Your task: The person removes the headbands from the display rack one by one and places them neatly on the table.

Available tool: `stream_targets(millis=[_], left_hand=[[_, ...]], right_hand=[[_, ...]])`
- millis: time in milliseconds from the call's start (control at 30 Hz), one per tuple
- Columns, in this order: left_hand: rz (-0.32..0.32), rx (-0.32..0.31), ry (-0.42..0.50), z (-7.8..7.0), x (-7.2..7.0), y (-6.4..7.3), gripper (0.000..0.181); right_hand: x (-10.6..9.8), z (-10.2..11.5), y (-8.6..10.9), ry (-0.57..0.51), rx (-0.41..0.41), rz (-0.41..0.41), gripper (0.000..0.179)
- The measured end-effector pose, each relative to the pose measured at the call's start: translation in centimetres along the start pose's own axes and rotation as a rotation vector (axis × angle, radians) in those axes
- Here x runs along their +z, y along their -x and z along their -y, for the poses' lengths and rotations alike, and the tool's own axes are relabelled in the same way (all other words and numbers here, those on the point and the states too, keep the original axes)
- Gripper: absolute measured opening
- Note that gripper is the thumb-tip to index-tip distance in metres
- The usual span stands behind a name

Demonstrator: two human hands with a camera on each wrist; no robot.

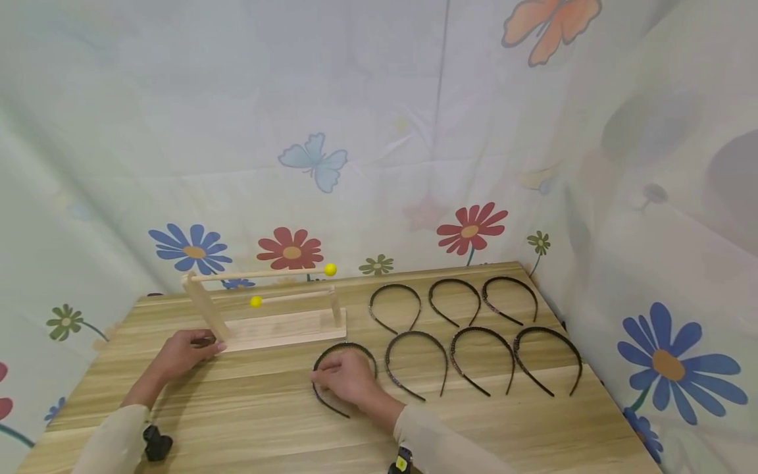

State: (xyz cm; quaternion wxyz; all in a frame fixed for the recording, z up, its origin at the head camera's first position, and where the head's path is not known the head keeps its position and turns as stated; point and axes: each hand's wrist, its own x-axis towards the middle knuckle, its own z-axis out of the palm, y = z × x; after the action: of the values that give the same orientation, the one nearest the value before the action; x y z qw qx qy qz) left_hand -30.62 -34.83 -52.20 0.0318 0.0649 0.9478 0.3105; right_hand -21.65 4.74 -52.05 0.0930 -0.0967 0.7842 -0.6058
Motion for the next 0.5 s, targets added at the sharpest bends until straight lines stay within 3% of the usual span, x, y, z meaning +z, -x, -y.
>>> stream_targets(millis=[233, 500], left_hand=[[0.007, 0.045, -0.041, -0.3, -0.7, 0.8, 0.057], [-0.074, 0.034, -0.056, -2.3, -1.7, 4.2, 0.075]], right_hand=[[-4.0, 1.2, 0.2, 0.040, -0.096, 0.006, 0.037], [-10.5, 3.7, 1.5, 0.130, -0.210, -0.128, 0.042]])
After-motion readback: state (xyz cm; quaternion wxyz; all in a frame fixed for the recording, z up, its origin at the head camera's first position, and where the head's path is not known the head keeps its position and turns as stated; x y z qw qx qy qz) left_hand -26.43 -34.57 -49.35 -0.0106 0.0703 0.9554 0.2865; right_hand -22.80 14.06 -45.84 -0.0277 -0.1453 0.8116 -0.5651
